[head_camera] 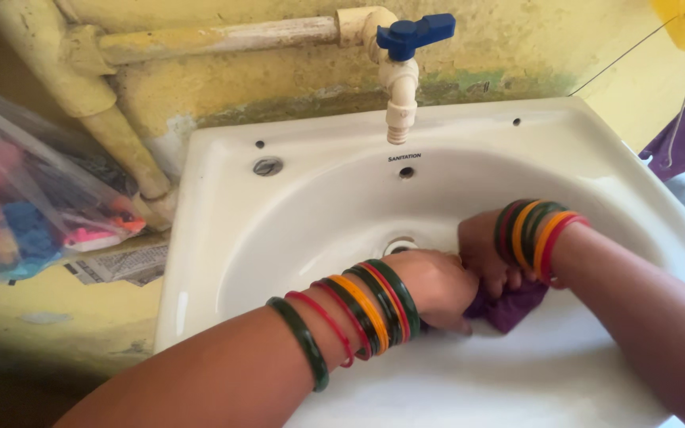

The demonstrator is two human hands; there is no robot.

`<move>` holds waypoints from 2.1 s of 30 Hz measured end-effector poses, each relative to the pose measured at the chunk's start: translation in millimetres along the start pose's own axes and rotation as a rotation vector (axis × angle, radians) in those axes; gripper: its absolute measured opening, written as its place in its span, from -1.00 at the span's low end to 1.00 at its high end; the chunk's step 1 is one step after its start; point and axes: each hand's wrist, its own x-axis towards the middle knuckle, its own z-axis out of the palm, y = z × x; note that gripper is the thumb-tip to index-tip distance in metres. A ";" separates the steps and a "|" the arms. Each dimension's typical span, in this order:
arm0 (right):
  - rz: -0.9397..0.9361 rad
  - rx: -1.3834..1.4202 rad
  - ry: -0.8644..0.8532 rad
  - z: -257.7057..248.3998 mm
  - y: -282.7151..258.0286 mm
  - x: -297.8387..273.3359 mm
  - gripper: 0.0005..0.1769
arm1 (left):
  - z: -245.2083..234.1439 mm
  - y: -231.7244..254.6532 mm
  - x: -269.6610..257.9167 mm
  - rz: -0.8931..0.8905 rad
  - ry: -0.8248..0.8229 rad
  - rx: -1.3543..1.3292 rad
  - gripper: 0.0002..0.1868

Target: The person wipes the interior and rim of a white ceramic sink and its plastic faucet using a purple cloth.

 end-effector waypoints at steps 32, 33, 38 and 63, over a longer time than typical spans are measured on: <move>0.045 -0.079 0.252 5.3 -17.8 -25.4 -0.77 | -2.4 -17.4 5.9 -0.142 0.149 0.033 -0.68; 0.045 -0.077 0.250 6.5 -18.6 -26.5 -0.77 | -10.0 -12.6 1.0 -0.130 0.061 0.011 -0.69; -0.053 0.130 0.114 13.5 -19.2 -21.4 -0.64 | -32.5 -4.0 -21.8 -0.168 -0.033 -0.104 -0.59; -0.171 -0.112 0.837 5.4 -18.5 9.3 -0.65 | 3.8 -68.8 9.1 -0.316 0.580 0.213 -0.82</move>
